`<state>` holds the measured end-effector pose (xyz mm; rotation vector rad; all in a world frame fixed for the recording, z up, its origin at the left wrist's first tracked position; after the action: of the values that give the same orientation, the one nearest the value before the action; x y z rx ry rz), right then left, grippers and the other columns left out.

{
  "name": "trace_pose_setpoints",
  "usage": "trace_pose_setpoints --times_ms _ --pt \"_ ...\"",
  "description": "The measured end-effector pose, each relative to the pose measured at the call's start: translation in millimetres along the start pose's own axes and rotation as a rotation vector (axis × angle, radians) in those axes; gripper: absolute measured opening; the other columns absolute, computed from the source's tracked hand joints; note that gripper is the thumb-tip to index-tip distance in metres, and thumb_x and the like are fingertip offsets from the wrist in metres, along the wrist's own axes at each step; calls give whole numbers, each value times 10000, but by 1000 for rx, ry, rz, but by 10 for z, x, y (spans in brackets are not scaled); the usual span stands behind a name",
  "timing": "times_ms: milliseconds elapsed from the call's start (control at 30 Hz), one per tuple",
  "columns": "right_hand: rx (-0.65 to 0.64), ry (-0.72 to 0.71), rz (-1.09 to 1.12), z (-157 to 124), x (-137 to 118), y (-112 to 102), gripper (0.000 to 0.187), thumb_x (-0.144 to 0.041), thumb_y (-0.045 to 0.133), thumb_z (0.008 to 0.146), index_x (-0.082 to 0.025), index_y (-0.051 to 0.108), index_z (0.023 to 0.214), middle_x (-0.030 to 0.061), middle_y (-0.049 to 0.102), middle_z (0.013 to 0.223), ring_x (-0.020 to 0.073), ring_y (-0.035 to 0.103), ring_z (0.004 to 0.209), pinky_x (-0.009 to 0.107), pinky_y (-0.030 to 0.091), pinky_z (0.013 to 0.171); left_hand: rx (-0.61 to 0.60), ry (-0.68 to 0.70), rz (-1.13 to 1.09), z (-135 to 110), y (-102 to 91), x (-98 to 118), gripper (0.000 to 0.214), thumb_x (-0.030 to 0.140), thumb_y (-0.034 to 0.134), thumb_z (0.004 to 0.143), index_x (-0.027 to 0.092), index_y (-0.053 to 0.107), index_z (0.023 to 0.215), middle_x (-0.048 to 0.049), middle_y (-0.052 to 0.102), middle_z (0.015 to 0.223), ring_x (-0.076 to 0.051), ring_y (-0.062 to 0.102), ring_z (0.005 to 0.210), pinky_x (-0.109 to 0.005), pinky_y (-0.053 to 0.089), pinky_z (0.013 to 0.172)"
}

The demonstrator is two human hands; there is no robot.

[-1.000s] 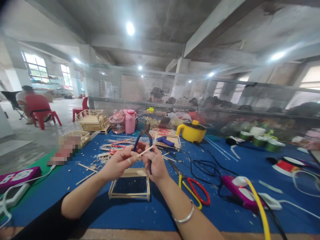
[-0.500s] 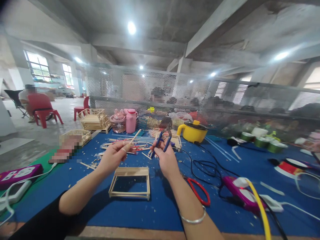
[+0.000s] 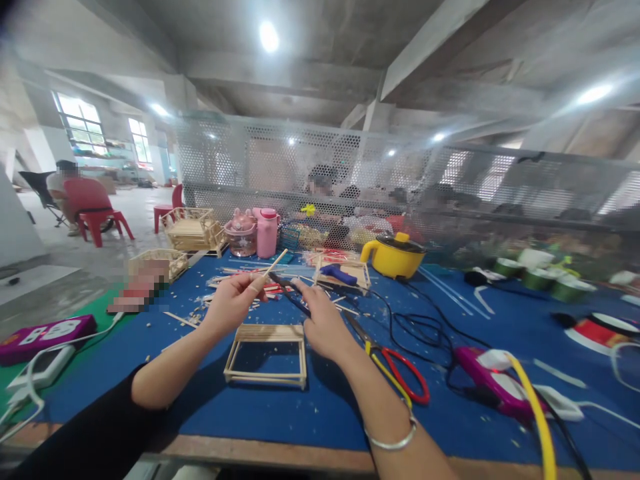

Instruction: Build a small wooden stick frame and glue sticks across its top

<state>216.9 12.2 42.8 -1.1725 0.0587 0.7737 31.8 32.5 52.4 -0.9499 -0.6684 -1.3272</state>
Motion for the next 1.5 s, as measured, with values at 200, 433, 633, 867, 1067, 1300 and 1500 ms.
trace_pose_setpoints --times_ms 200,433,633,867,1067,1300,1500 --pt "-31 -36 -1 -13 -8 14 817 18 391 612 -170 363 1406 112 475 1306 233 402 1250 437 277 1092 -41 39 47 -27 25 49 309 371 474 855 154 637 707 -1 633 618 -121 551 600 -219 409 588" --pt "-28 -4 74 -16 -54 -6 788 24 401 591 -192 431 1348 92 512 1288 229 432 1224 407 294 1069 -82 74 100 -46 40 64 327 366 445 868 160 594 662 7 611 618 -112 509 596 -210 377 573" --pt "-78 64 97 -18 -94 -37 454 -14 436 610 -193 548 1012 24 613 911 188 550 838 287 418 759 -144 88 164 -58 55 39 317 379 431 876 166 572 687 24 567 622 -105 479 590 -211 357 579" --pt "-57 136 14 -8 -76 75 323 -30 480 649 -196 519 923 16 609 835 170 538 748 252 383 670 -85 28 312 -19 63 -40 442 488 405 878 161 592 648 44 414 520 -112 376 530 -242 230 514" --pt "79 233 -206 -30 -129 201 318 -37 476 699 -186 528 975 85 637 970 218 581 918 289 404 768 -80 -37 361 16 28 16 491 517 394 869 152 661 678 47 388 495 -110 325 496 -249 211 499" --pt "215 208 -644 -17 -244 50 376 -64 470 762 -107 531 1130 170 617 1042 295 556 975 380 379 812 -95 -103 375 28 41 -74 488 515 420 846 153 627 593 45 368 458 -111 319 459 -254 201 473" --pt "15 367 -594 28 228 -242 452 -85 478 761 -119 497 1211 187 622 1134 303 574 1045 366 411 797 -87 -53 358 77 4 -161 455 410 293 910 148 639 773 36 434 518 -126 386 486 -240 303 490"
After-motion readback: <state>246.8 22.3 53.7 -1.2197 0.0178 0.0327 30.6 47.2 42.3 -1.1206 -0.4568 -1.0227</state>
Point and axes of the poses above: each hand's wrist, its own z-axis towards the middle knuckle, its own y-axis out of the palm, x = y × z, the point moved 3 cm from there along z, towards the middle knuckle
